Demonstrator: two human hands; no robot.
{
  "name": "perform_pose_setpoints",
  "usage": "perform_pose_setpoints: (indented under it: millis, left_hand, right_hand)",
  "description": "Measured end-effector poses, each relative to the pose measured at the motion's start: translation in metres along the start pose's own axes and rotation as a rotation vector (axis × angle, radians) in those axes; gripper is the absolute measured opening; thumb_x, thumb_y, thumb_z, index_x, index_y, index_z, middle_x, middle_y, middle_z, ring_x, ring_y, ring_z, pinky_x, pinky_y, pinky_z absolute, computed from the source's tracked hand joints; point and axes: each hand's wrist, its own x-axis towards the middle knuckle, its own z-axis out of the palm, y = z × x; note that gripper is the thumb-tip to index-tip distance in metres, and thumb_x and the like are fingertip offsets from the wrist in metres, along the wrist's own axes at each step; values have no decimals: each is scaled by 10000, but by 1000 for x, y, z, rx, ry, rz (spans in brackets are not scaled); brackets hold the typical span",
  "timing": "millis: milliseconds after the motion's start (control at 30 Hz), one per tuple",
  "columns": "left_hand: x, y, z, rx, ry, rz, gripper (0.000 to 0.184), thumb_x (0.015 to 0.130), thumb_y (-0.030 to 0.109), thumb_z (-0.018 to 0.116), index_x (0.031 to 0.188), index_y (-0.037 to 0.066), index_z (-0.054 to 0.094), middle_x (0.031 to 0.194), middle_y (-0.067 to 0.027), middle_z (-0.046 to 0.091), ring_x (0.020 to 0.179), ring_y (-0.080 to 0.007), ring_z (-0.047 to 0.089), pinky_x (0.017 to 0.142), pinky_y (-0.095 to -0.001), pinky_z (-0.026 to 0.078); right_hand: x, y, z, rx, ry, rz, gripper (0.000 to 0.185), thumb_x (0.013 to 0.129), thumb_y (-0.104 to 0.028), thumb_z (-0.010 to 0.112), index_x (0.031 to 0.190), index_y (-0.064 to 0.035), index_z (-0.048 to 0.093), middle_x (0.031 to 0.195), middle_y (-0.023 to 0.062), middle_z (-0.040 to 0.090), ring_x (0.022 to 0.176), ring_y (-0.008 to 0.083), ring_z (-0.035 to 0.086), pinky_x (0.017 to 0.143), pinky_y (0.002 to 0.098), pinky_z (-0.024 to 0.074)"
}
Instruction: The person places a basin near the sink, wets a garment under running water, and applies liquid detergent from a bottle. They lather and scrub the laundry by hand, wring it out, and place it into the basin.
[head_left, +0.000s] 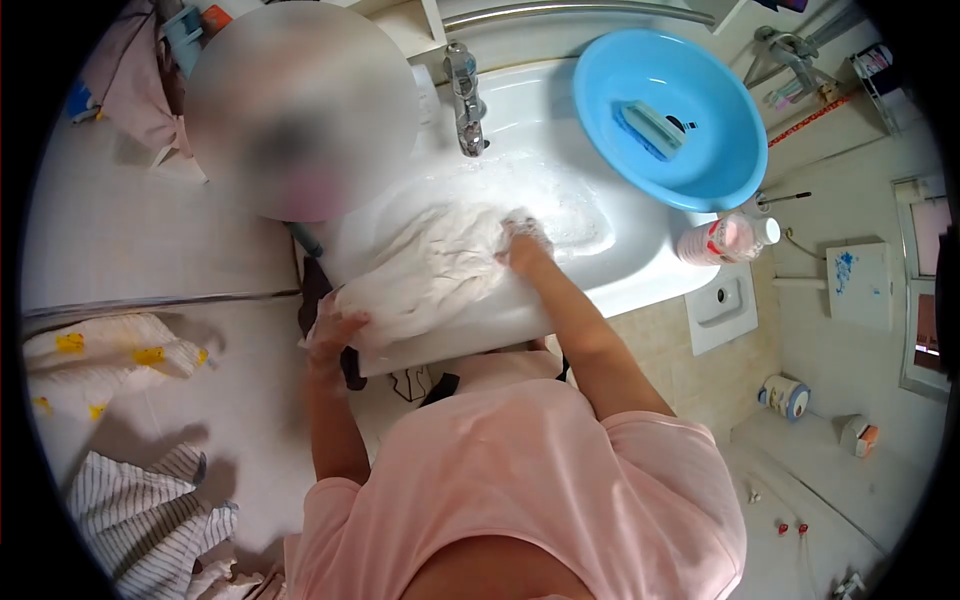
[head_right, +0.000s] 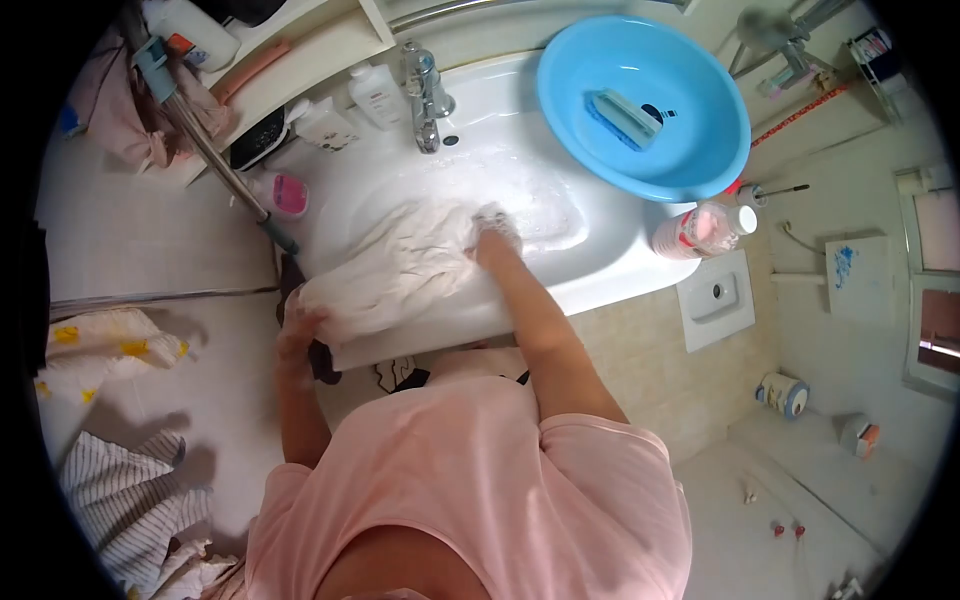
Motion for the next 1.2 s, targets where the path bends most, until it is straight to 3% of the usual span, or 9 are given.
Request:
perform_pose_setpoints:
  millis: [100,300,367,467,533,700,967,1100,1200]
  left_hand:
    - [9,33,25,51,-112,-39,522,684,179,674,1132,-51,538,974,-80,617,865,-160,573,809,-279,449]
    - [42,-14,64,372,-501,-257,602,741,253,674,1239,-22,475,1130,-121,583,1061,-227,542,928,-323,418]
    - [54,-70,100,801,-368,-119,723,778,238,669,1372,34,311,1383,-216,347,1288,-303,345,1053,-346,286]
    - [76,-90,147,952,-541,-64,779,787,339,640,1423,150,234,1478,-227,84,1370,-362,109,1103,-391,180]
    - [85,-103,163,1087,-646,-26,787,784,387,625,1432,208,215,1483,-221,43,1368,-381,81,1106,-424,165]
    - [120,-190,177,1140,-550,-88,731,771,391,619,1384,166,291,1417,-212,158,1306,-382,167,1073,-446,186]
    - [177,-225,184,1088,-540,-129,610,775,338,613,1290,96,396,1258,-211,359,1164,-358,349,993,-416,294]
    - [197,-214,181,887,-580,-204,554,776,312,609,1243,60,449,1179,-210,459,1093,-347,439,953,-400,349]
    - [176,-181,184,597,-257,66,516,778,293,607,1208,34,488,1119,-210,535,1039,-338,508,923,-389,389]
  right_hand:
    - [20,3,7,138,-203,199,767,724,-466,649,1342,-95,386,1226,175,533,1160,330,494,961,403,416]
    - [44,116,0,-172,170,243,452,811,-312,514,1210,-100,506,1078,127,610,997,290,575,871,449,440]
    - [-4,81,-102,-224,29,301,425,790,-273,531,1166,-76,541,1069,132,617,983,303,578,887,415,425]
    - [24,146,-41,-262,215,-134,418,752,-234,561,1125,-45,565,1050,157,622,976,333,571,874,417,418]
    - [9,111,-73,269,-257,-169,463,722,-224,592,1140,-30,550,1074,191,605,999,363,550,891,436,404]
    - [-59,26,-63,555,-416,-110,640,760,-322,607,1321,-78,420,1253,228,493,1172,366,455,1001,374,351]
    - [31,45,15,329,54,5,565,778,-427,552,1037,73,591,1077,287,568,1045,393,532,919,419,408]
    - [85,41,-20,431,-138,220,475,798,-396,504,918,45,634,981,287,594,939,403,576,853,435,443]
    - [120,61,20,214,-42,103,472,818,-403,473,967,14,639,1007,243,606,967,364,575,868,431,441]
